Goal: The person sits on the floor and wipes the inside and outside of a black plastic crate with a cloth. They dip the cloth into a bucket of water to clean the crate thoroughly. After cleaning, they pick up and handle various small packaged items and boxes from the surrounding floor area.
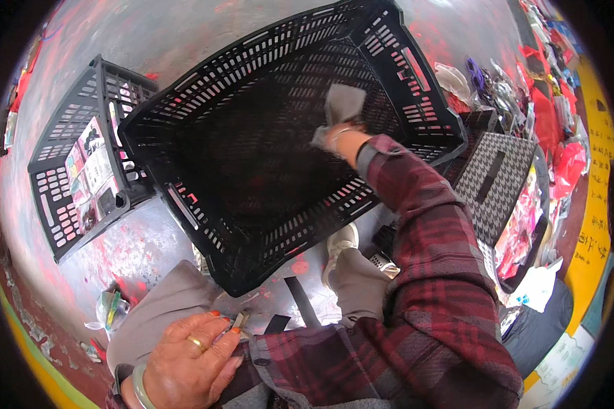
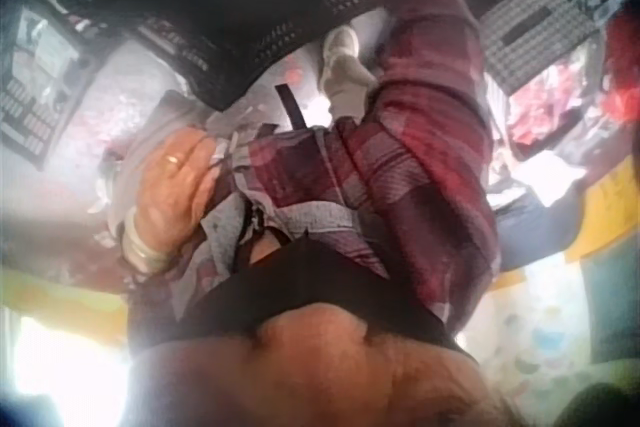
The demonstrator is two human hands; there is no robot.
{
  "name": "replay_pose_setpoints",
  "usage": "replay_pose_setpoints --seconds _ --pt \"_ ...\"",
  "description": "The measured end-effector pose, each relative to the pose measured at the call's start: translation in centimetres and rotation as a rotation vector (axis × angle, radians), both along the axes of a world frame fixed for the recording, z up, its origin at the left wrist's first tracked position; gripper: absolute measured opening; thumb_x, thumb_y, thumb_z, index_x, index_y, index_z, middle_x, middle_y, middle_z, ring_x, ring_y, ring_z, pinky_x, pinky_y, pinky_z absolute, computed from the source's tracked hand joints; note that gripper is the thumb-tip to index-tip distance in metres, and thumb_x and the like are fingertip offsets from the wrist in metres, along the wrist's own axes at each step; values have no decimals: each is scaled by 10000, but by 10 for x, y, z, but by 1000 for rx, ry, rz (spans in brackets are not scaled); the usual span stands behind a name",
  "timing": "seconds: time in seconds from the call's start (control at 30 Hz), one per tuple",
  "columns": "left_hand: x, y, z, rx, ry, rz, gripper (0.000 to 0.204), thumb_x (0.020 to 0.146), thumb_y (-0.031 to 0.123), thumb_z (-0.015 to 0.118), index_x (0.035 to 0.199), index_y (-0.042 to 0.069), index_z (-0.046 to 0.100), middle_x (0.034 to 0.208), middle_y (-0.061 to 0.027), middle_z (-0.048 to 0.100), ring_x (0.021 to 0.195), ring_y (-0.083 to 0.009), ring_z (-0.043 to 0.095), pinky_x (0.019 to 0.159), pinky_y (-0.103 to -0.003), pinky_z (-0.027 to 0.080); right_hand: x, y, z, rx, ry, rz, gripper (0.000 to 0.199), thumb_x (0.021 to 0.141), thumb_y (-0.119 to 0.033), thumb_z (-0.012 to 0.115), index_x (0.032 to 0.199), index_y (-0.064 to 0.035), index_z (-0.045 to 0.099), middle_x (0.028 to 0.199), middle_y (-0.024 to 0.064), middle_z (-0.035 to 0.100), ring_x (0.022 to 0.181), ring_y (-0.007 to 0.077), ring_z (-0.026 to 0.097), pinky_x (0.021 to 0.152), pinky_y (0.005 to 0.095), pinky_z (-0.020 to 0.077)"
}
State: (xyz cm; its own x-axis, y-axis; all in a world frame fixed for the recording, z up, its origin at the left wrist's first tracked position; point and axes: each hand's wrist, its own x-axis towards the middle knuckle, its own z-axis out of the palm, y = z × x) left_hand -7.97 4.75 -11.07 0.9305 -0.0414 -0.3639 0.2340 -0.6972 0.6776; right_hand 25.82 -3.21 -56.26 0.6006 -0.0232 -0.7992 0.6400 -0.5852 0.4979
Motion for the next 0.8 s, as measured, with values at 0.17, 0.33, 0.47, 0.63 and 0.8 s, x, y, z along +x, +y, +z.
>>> replay_pose_setpoints --seconds 0.17,0.33,0.47,0.63,0.8 --pt "-7 -7 1 29 -8 -34 362 623 104 680 951 -12 579 963 -161 568 908 -336 551 817 -404 434 -132 35 54 304 607 178 469 854 -343 420 1275 -139 379 1297 137 339 1201 350 299 979 487 223" --pt "-14 -7 2 12 6 -49 374 622 113 680 961 -3 573 970 -153 561 913 -331 547 820 -402 431 -188 22 135 480 1087 207 441 826 -388 463 1188 -139 495 1185 122 487 1121 310 431 931 437 323" --pt "-19 -2 1 -8 11 -59 390 622 121 683 974 0 567 985 -150 554 911 -330 545 816 -403 432 -120 -2 142 315 954 314 373 799 -347 499 1068 -109 599 1074 131 591 1018 295 535 862 403 406" --pt "-21 8 5 -67 -12 26 369 679 78 666 1022 -6 557 1020 -169 543 943 -343 530 818 -399 430 51 -35 93 228 371 470 291 808 -243 539 997 -47 642 1001 130 629 943 293 598 797 389 484" --pt "-15 9 0 -113 30 98 375 700 61 663 1051 -6 548 1045 -175 532 967 -344 518 817 -392 428 104 -29 118 889 -619 356 212 823 -193 483 950 -144 645 1102 10 548 1053 219 455 830 344 396"
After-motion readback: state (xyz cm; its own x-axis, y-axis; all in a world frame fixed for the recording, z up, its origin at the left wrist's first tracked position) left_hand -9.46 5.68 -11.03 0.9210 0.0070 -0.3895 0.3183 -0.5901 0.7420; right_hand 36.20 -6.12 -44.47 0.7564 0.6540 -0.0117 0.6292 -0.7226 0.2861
